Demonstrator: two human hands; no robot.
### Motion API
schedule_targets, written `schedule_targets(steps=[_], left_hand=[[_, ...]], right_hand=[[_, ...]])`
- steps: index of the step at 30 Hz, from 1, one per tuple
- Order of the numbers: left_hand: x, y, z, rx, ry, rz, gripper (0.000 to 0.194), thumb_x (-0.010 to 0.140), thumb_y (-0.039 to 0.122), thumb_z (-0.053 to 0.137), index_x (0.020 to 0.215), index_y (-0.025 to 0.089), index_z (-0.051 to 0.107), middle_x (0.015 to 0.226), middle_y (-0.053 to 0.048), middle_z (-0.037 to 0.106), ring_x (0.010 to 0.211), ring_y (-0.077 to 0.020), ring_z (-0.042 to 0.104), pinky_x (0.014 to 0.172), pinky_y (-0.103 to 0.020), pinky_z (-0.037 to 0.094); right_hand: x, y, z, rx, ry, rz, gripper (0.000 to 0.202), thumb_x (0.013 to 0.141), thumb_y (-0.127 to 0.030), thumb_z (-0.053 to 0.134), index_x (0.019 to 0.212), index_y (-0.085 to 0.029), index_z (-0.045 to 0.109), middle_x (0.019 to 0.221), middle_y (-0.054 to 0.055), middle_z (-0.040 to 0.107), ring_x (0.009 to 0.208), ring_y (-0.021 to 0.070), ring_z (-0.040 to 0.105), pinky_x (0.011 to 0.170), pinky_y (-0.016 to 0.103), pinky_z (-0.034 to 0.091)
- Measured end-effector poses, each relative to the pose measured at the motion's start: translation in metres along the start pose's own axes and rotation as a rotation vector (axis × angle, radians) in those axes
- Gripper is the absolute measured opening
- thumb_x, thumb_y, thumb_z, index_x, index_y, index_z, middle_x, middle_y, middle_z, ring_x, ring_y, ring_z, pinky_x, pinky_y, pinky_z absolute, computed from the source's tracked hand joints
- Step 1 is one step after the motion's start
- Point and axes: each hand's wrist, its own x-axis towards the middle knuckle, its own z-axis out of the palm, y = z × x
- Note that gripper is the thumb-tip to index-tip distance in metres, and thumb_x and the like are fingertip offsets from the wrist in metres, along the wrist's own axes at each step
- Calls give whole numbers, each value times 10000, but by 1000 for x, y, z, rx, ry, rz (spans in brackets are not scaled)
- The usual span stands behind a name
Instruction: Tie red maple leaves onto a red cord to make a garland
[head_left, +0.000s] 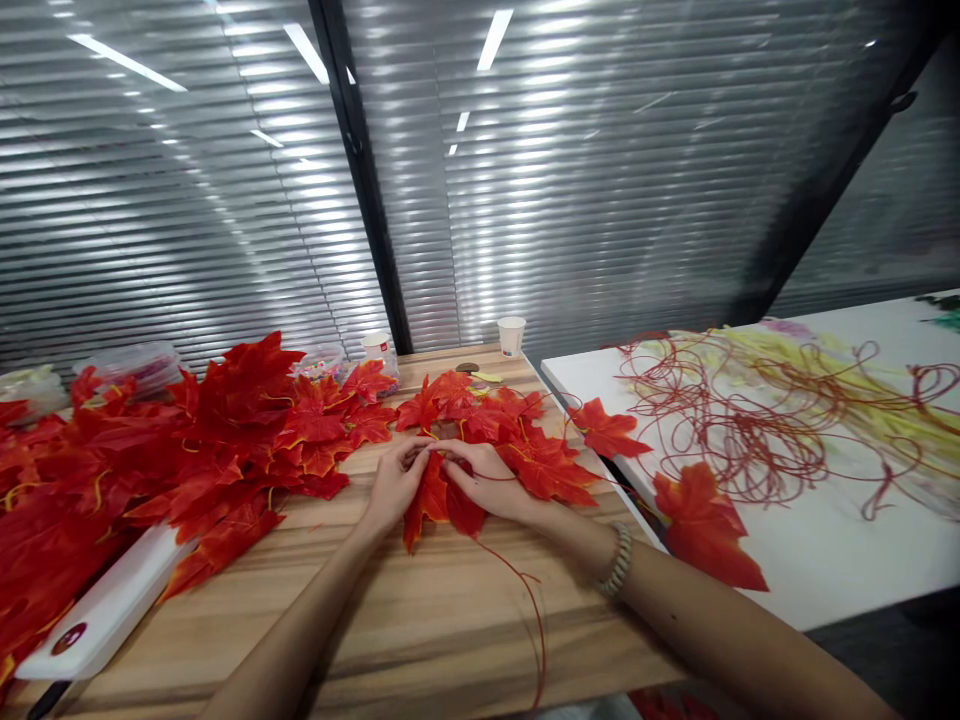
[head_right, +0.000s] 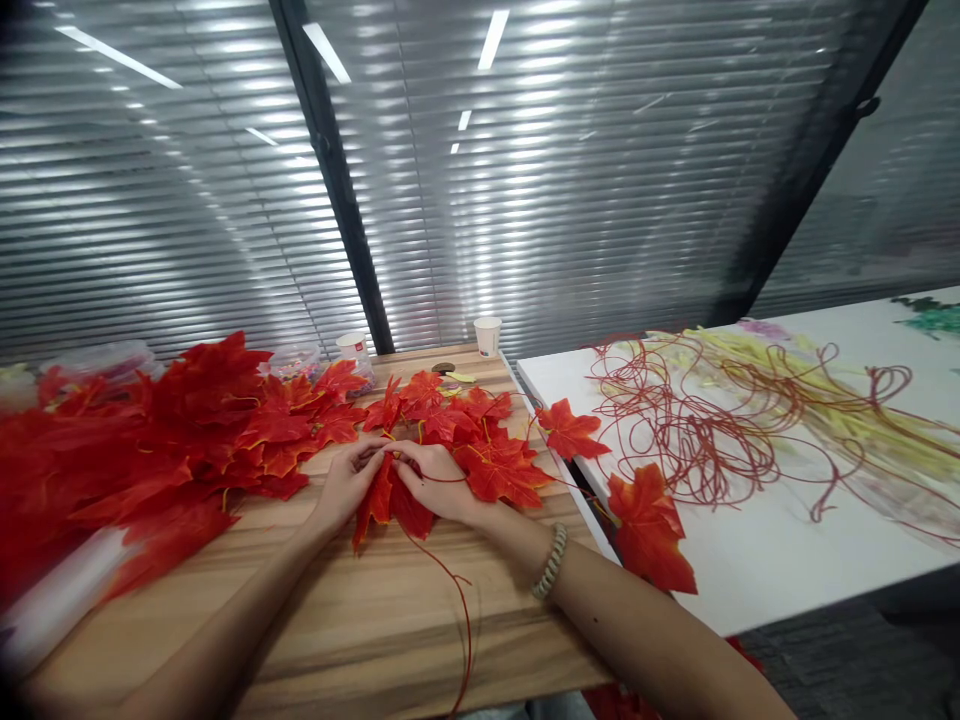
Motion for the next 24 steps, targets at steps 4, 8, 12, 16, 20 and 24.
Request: schedule_targets(steps=[4,8,12,16,20,24], left_hand=[[0,0,0,15,-11,10,209,763,272,501,876,138,615,874,-65,667,804,-170,615,753,-279,484],[1,0,1,19,-11,7,211,756,272,499,873,140,615,861,-62,674,797,-174,622,749,-284,488],[0,0,1,35,-5,8,211,757,263,495,868,135,622,882,-72,670,805,-176,618,756,-285,484],[-1,2,1,39,-15,-8,216,750,257,495,869,126,620,879,-78,665,809,-179,614,759,-287,481],[-1,3,1,35,-23,-13,206,748,245,488,858,128,617,876,-76,660,806,-175,611,765,-283,478],[0,2,1,35,-24,-13,190,745,232,486,844,136,618,864,-70,662,798,-173,612,764,-283,480]], right_hand=[[0,0,1,-1,6,8,290,824,-138,434,1069,-176,585,963,50,660,848,154,612,790,287,458],[0,0,1,2,7,10,285,827,-146,440,1068,-181,588,944,46,663,835,152,614,774,280,462],[0,1,1,-1,-4,2,290,831,-144,436,1077,-166,587,973,57,657,862,153,612,796,278,456],[0,2,1,-9,-35,14,307,832,-139,437,1103,-173,575,987,54,657,835,150,615,787,282,460],[0,2,1,-7,-51,11,315,835,-142,437,1120,-177,567,1002,54,651,854,151,612,796,284,458],[0,2,1,5,-53,-6,321,838,-139,433,1129,-182,561,1018,55,646,875,151,609,810,285,456]])
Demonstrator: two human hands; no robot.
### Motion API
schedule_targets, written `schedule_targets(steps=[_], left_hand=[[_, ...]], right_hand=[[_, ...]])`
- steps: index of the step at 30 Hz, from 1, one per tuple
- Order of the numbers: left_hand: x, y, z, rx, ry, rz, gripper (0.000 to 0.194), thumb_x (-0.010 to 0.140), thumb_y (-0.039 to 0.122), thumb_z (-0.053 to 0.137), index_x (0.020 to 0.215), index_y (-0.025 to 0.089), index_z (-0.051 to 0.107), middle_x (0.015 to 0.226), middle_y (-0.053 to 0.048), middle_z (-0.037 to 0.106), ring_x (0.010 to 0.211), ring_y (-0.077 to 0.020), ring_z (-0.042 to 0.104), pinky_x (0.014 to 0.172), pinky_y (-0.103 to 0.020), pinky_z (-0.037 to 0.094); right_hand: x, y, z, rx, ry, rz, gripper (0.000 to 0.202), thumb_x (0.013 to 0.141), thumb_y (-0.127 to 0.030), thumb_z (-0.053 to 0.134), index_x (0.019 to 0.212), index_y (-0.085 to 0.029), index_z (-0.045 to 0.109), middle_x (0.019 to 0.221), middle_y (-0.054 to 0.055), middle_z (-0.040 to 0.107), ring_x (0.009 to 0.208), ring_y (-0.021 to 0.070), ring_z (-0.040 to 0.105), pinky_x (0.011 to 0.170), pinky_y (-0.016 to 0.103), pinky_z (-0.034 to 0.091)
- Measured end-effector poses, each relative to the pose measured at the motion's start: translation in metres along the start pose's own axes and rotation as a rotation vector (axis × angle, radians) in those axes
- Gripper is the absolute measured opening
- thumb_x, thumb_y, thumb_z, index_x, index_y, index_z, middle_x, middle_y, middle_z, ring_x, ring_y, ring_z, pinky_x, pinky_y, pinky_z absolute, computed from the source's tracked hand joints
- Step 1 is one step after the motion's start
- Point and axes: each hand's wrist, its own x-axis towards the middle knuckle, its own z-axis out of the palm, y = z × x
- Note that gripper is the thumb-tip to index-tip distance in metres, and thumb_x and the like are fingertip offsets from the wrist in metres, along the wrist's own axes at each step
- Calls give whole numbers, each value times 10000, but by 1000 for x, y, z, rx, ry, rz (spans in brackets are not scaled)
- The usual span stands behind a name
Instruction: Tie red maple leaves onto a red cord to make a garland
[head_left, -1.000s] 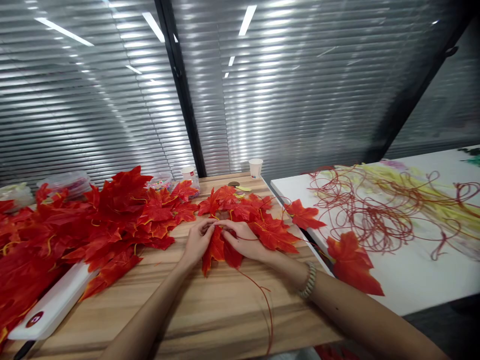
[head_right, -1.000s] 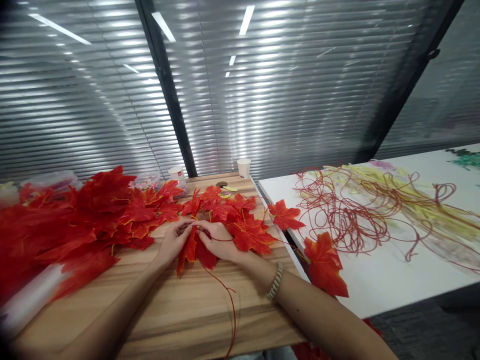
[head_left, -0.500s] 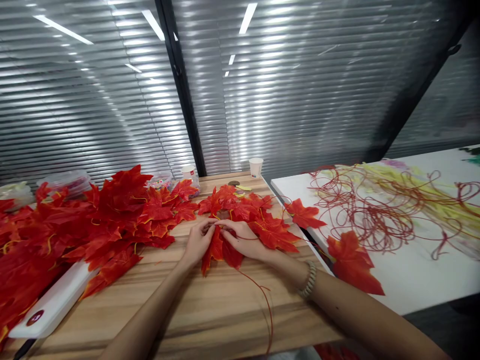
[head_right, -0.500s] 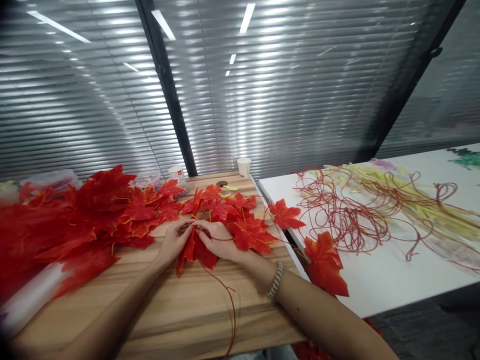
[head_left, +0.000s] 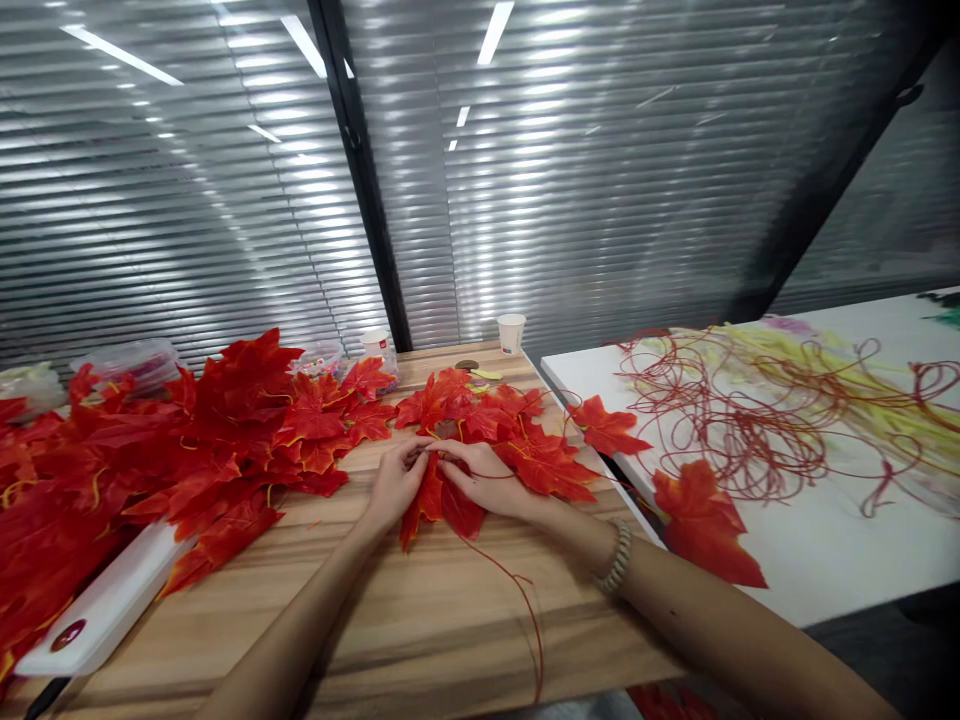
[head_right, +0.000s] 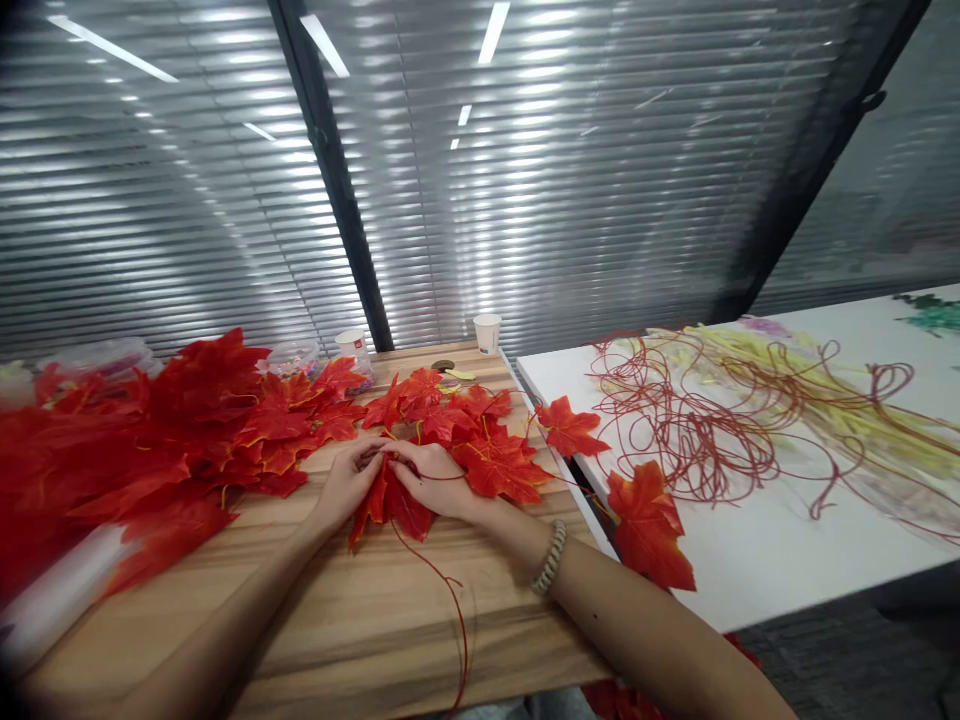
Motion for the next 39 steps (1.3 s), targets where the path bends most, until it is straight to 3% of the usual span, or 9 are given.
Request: schedule_targets(steps=[39], left_hand=[[0,-7,1,6,-72,36,253,708,122,427,863,145,626,885,-53,663,824,-167,610,792,-281,467]], right_hand=[[1,6,0,-89,-77,-22,347,840,-143,439,1163,-212,545,1027,40,644,904,161,610,833,293,461]])
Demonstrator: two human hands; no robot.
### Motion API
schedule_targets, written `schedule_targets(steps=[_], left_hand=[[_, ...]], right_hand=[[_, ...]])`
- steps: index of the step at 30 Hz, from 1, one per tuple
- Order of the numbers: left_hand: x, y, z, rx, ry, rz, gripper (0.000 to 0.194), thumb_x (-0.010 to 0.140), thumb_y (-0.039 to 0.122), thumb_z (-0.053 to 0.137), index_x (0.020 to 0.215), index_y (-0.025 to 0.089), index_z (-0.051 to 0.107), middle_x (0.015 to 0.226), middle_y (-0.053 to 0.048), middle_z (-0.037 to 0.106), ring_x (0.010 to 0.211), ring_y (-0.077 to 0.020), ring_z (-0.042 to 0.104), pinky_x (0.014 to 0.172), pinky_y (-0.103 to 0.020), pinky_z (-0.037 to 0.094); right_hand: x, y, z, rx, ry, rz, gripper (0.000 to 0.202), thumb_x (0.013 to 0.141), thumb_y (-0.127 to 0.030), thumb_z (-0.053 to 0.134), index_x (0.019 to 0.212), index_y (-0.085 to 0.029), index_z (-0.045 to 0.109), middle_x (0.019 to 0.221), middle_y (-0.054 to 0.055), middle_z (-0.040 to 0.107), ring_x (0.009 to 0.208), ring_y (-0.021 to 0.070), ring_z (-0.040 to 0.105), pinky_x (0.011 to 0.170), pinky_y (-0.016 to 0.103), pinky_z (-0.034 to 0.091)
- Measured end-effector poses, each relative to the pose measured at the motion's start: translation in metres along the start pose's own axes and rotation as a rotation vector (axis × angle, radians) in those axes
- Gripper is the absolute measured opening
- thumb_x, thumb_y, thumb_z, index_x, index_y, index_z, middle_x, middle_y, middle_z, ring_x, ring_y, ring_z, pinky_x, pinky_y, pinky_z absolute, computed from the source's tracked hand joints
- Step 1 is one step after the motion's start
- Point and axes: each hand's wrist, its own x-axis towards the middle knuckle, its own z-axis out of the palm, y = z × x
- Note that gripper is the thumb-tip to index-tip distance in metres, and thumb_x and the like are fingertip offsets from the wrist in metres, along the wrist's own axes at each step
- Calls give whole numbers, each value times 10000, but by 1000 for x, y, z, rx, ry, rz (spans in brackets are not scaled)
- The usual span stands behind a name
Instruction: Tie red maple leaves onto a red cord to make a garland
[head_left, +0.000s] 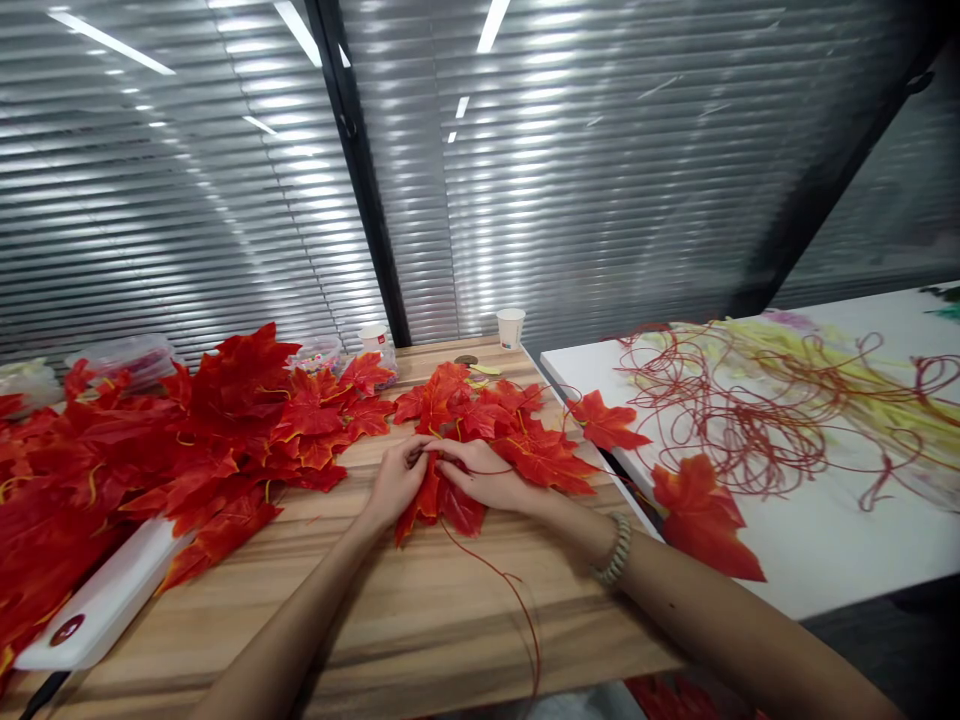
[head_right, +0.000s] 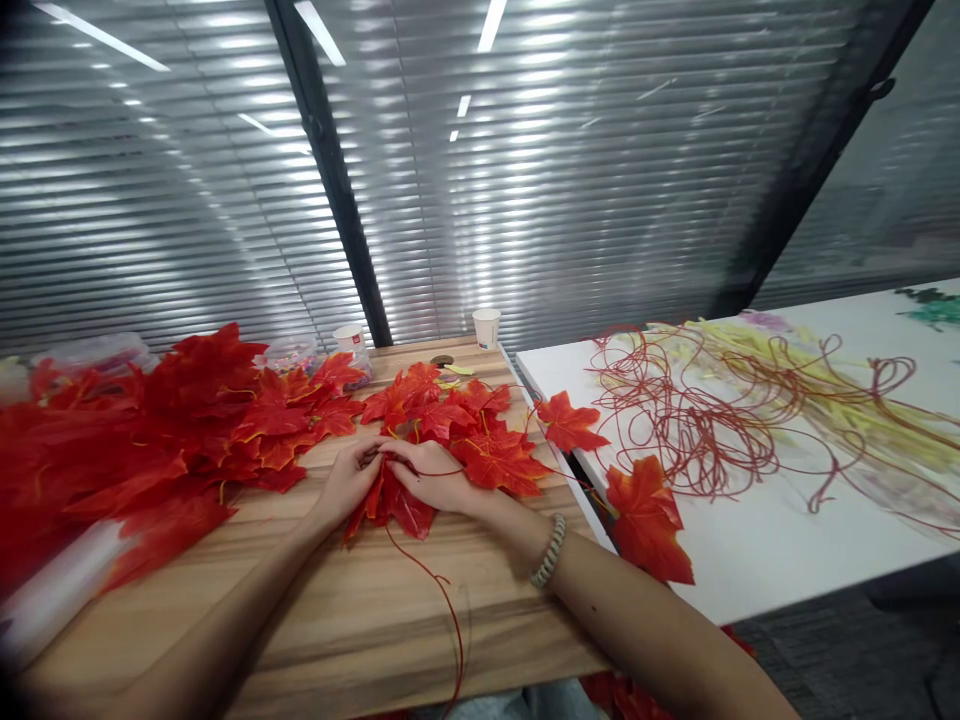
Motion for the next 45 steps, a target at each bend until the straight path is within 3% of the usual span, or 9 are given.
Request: schedule_targets(steps=[17,32,39,45], left_hand=[[-3,2,-1,231,-63,64,280,749,97,423,922,150,637,873,-49,664,790,-164,593,732,-248,435],[-1,-4,-2,89,-39,30,269,735,122,430,898,155,642,886,-43,665,826,-165,603,770,-257,449],[1,6,-3,-67,115,-47,182,711,229,533,832,141,637,866,-62,671,801,-178,612,770,-289,474],[1,7,-4,-262,255,-151,286,659,336,662,865,139,638,854,-64,678,789,-181,622,755,-283,479]], right_hand=[[1,3,0,-10,-78,-11,377,790,-87,442,1129,-199,564,971,32,654,852,155,607,805,274,450],[0,2,1,-23,-52,-21,377,809,-108,441,1161,-200,539,1049,44,635,875,153,612,826,283,453],[-1,1,2,-23,41,10,388,821,-117,406,1184,-196,520,925,38,655,849,150,607,804,281,454],[1,-2,-1,-9,166,86,425,823,-133,413,1244,-177,432,767,5,648,693,134,593,704,258,456]])
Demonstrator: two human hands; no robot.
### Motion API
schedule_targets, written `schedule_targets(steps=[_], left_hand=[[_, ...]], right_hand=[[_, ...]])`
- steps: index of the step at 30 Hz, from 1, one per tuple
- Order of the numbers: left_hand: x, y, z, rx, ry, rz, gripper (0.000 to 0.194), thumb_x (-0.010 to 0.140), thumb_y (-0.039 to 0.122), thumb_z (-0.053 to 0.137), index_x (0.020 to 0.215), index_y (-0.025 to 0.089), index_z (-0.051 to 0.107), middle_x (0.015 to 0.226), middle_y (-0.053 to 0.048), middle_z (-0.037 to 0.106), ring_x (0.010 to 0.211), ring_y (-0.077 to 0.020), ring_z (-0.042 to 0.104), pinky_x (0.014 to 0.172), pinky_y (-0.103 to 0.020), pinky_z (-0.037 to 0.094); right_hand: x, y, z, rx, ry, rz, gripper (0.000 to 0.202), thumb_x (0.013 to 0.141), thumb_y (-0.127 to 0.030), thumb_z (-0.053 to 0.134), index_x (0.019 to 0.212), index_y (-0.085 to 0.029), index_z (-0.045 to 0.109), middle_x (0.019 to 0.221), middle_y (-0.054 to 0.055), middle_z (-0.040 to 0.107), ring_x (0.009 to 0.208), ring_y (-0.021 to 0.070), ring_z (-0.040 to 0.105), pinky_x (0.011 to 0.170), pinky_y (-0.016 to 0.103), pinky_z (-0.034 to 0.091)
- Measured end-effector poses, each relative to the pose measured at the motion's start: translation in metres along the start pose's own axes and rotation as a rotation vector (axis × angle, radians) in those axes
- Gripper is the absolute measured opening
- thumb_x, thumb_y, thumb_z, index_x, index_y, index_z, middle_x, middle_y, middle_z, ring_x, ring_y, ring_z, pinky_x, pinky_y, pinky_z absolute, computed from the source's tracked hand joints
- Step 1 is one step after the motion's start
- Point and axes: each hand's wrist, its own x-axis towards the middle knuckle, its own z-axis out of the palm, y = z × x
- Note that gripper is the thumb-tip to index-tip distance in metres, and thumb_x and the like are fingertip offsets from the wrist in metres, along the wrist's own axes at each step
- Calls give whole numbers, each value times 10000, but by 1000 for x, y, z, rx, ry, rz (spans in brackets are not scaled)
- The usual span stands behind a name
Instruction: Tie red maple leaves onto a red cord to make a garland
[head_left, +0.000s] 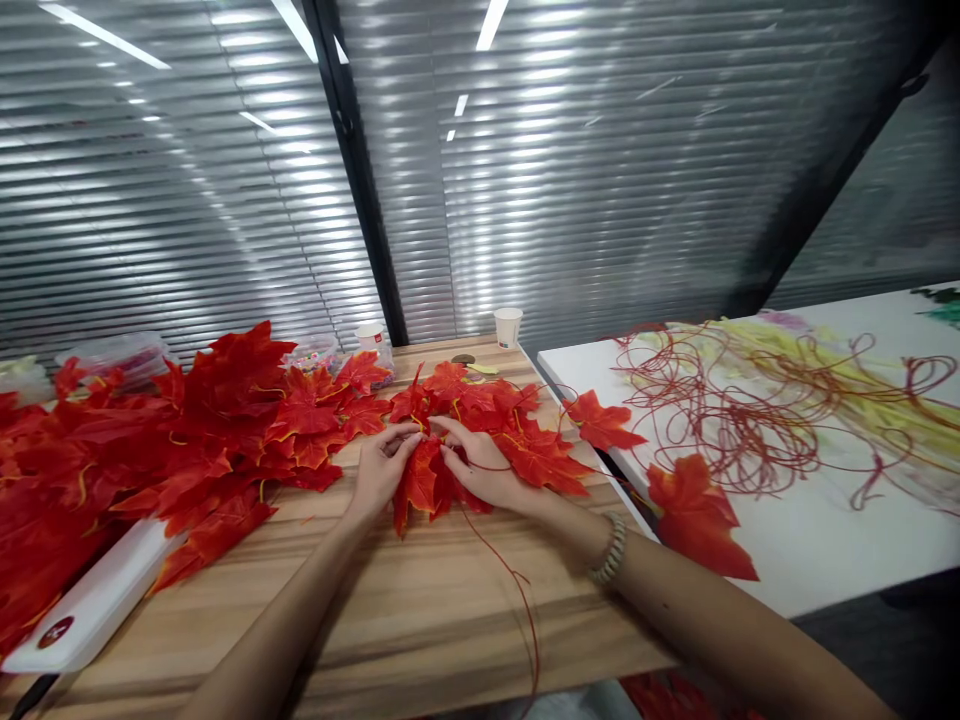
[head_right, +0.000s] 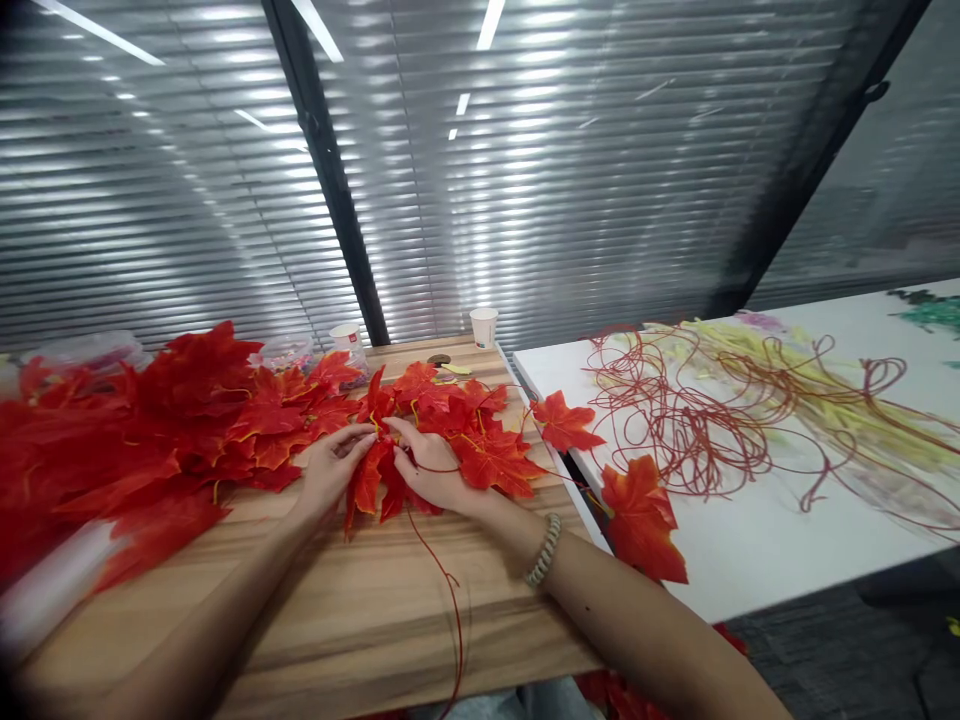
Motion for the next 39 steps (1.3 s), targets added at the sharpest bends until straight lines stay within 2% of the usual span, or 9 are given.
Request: schedule_targets(steps=[4,9,11,17,20,23,28,31,39], left_hand=[[0,2,1,-46,67,-27,340,618,381,699,853,142,644,830,-64,683,745,-178,621,684,-266,488],[-3,6,2,-92,63,-48,359,615,391,705,860,136,646,802,-68,682,714,-176,620,650,-261,496],[-4,7,3,-93,53,-58,355,628,395,696,870,140,643,771,-57,677,682,-170,615,639,-268,496],[-2,5,3,-91,88,-15,360,612,426,701,832,147,642,792,-49,673,712,-161,606,649,-253,480],[-1,3,3,-80,121,-18,390,610,459,690,838,147,636,815,-52,668,725,-161,602,649,-251,474],[-1,4,3,-69,139,-23,416,614,470,682,868,144,632,817,-51,660,700,-148,591,634,-239,462],[-3,8,4,-73,113,-41,432,639,454,664,935,143,617,671,-6,613,633,-129,561,607,-228,447],[-2,9,5,-77,82,-37,432,655,460,645,952,149,605,631,6,596,646,-138,562,621,-237,448],[-4,12,8,-105,42,-58,371,652,460,653,856,159,580,791,-19,623,727,-135,565,657,-220,441]], right_hand=[[0,1,3,-2,52,31,457,831,-145,412,1286,-162,376,809,21,668,725,147,609,725,277,461],[-1,2,3,-9,62,1,316,839,-174,413,1122,-150,550,985,80,660,853,170,622,794,295,463],[0,1,3,-3,65,-30,312,845,-172,403,1118,-157,554,1025,79,647,867,166,617,799,290,459],[1,4,5,13,88,22,506,864,-174,379,1354,-134,258,750,17,648,654,150,578,645,260,440],[0,7,7,7,91,47,532,868,-184,382,1370,-128,214,721,2,629,637,143,560,635,251,428],[0,7,8,5,82,60,481,866,-189,395,1334,-130,303,756,18,649,688,152,583,685,271,443],[0,6,8,58,47,49,316,858,-184,414,1156,-152,514,1060,90,629,935,181,600,835,321,446],[0,7,8,57,45,28,285,860,-179,409,1109,-160,546,1075,86,623,956,178,596,851,327,449],[0,3,5,14,42,-69,335,843,-121,403,1142,-181,540,1028,69,641,866,158,612,809,305,465]])
